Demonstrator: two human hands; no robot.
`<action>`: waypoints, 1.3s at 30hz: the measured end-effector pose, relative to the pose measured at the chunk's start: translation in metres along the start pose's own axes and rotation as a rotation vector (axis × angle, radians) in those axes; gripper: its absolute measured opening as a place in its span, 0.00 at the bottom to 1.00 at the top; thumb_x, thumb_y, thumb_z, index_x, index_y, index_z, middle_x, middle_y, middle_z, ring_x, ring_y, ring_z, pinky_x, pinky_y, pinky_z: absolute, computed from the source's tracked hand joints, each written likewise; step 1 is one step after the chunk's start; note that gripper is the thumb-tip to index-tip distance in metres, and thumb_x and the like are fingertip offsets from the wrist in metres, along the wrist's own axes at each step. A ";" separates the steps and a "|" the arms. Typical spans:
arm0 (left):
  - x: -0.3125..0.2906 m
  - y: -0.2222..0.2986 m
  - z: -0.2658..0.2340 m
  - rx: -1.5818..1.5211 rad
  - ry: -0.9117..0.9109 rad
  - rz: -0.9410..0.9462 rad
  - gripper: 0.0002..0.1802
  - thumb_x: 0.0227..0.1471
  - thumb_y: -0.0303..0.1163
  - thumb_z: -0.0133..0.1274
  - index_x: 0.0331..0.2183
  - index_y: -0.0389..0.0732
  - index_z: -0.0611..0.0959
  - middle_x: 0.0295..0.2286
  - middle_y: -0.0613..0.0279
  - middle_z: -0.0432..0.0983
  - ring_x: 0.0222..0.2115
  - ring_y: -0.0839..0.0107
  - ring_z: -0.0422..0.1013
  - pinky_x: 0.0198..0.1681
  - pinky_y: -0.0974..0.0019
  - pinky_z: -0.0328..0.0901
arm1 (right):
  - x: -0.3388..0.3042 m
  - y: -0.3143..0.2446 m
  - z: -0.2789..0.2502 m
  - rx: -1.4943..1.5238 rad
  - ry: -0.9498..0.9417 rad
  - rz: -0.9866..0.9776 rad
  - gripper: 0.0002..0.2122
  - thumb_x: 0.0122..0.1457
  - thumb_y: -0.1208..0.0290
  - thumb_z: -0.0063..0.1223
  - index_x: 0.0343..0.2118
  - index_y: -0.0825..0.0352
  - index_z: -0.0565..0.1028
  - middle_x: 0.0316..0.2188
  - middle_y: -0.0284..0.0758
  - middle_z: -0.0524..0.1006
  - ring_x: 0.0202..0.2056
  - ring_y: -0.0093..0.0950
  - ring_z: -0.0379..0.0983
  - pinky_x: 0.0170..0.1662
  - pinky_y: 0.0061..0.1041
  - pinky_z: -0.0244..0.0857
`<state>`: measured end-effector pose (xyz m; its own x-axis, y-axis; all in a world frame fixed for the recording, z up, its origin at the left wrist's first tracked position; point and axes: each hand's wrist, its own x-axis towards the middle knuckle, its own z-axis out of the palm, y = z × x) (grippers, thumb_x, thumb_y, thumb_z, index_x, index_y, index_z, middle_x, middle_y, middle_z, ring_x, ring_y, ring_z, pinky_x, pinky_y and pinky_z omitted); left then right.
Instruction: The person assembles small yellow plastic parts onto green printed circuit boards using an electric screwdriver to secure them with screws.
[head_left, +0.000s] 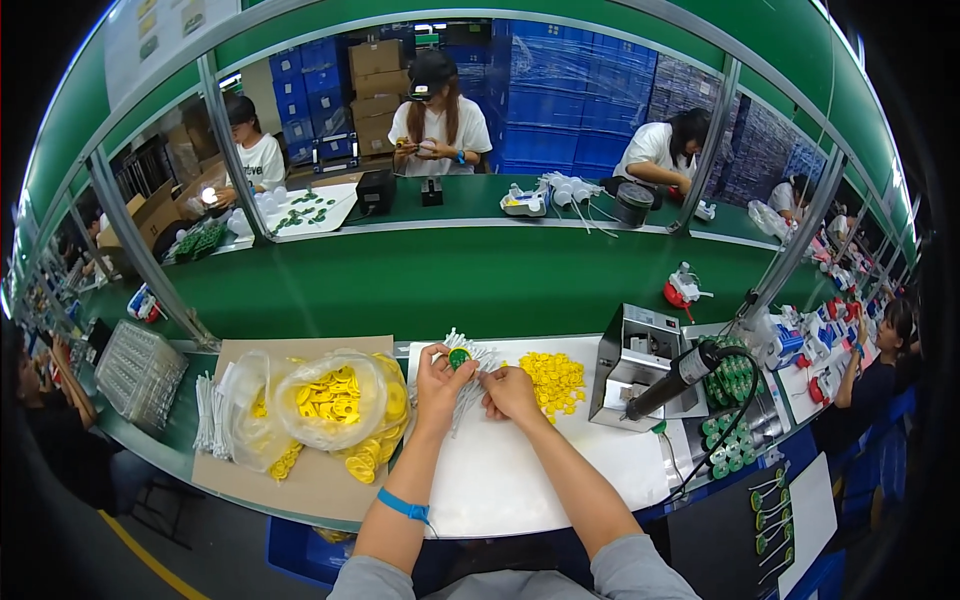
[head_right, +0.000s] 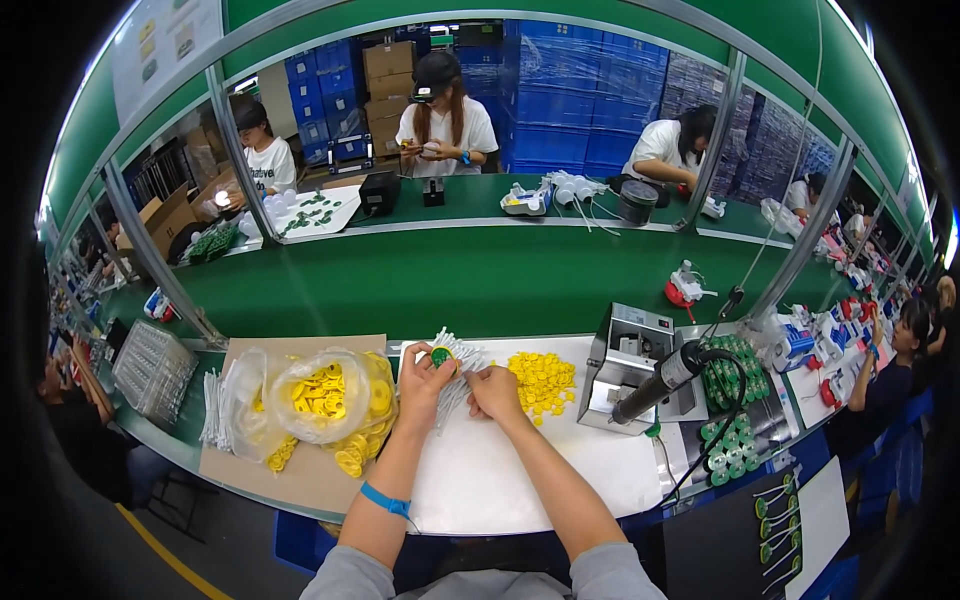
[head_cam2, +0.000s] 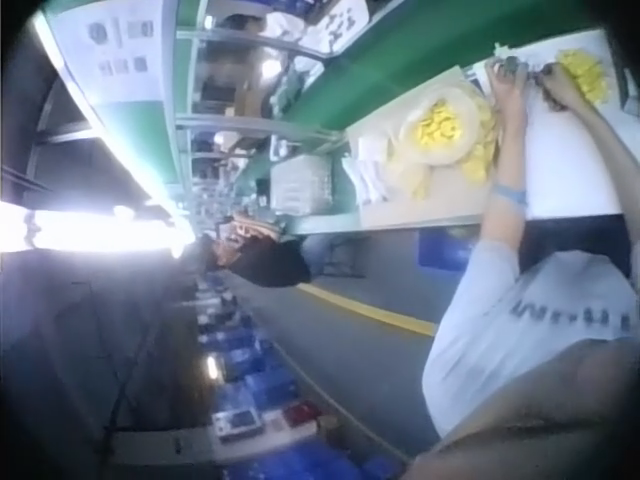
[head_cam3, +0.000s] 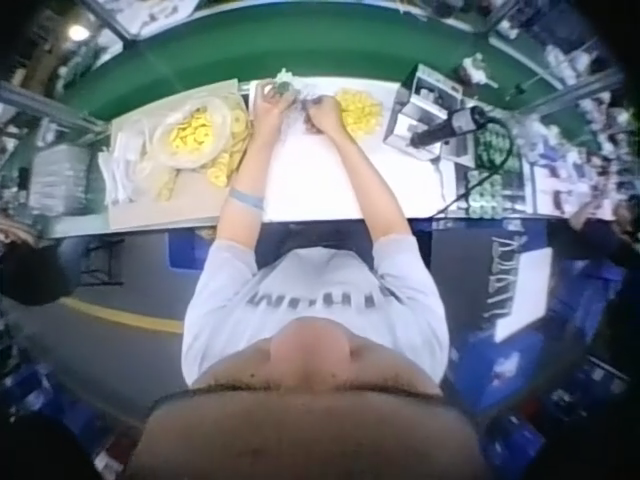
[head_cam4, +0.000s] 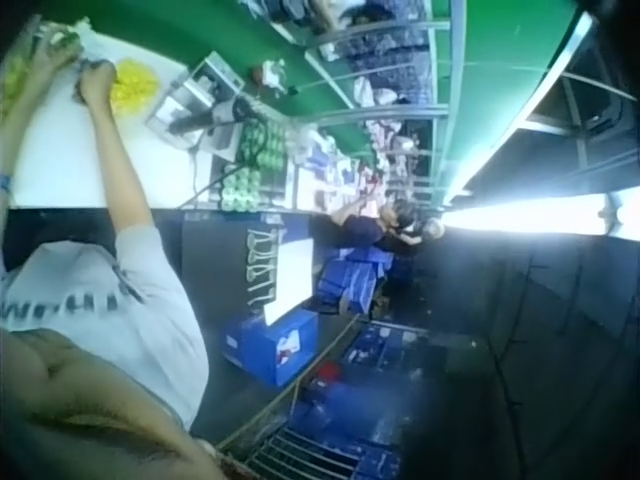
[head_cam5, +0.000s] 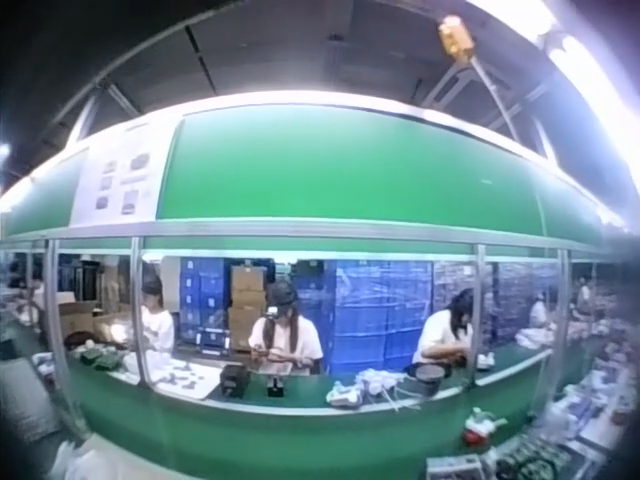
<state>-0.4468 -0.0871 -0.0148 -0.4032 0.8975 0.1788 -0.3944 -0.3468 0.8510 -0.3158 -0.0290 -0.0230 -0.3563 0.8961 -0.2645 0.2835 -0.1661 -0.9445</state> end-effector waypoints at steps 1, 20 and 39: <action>0.000 0.002 0.000 0.000 0.003 -0.004 0.24 0.53 0.18 0.60 0.45 0.42 0.65 0.37 0.54 0.75 0.40 0.65 0.77 0.41 0.66 0.74 | 0.001 0.001 0.002 0.018 0.018 -0.009 0.12 0.63 0.67 0.53 0.32 0.74 0.76 0.16 0.37 0.77 0.10 0.23 0.69 0.11 0.23 0.60; 0.006 -0.012 -0.011 0.104 0.011 -0.067 0.27 0.58 0.18 0.52 0.57 0.36 0.65 0.49 0.49 0.74 0.49 0.64 0.75 0.51 0.66 0.71 | -0.009 0.019 -0.013 0.568 -0.045 -0.200 0.08 0.63 0.70 0.53 0.40 0.70 0.76 0.29 0.35 0.80 0.26 0.22 0.77 0.27 0.22 0.72; 0.018 -0.054 0.012 0.171 -0.135 -0.054 0.26 0.57 0.14 0.48 0.58 0.32 0.69 0.52 0.48 0.74 0.53 0.66 0.71 0.56 0.67 0.65 | -0.003 0.029 -0.051 -0.327 0.151 -0.640 0.11 0.65 0.63 0.50 0.36 0.65 0.79 0.18 0.41 0.75 0.20 0.36 0.74 0.24 0.33 0.64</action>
<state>-0.4228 -0.0486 -0.0518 -0.2670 0.9457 0.1856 -0.2617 -0.2565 0.9304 -0.2615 -0.0156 -0.0393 -0.4209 0.8276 0.3714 0.3205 0.5187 -0.7926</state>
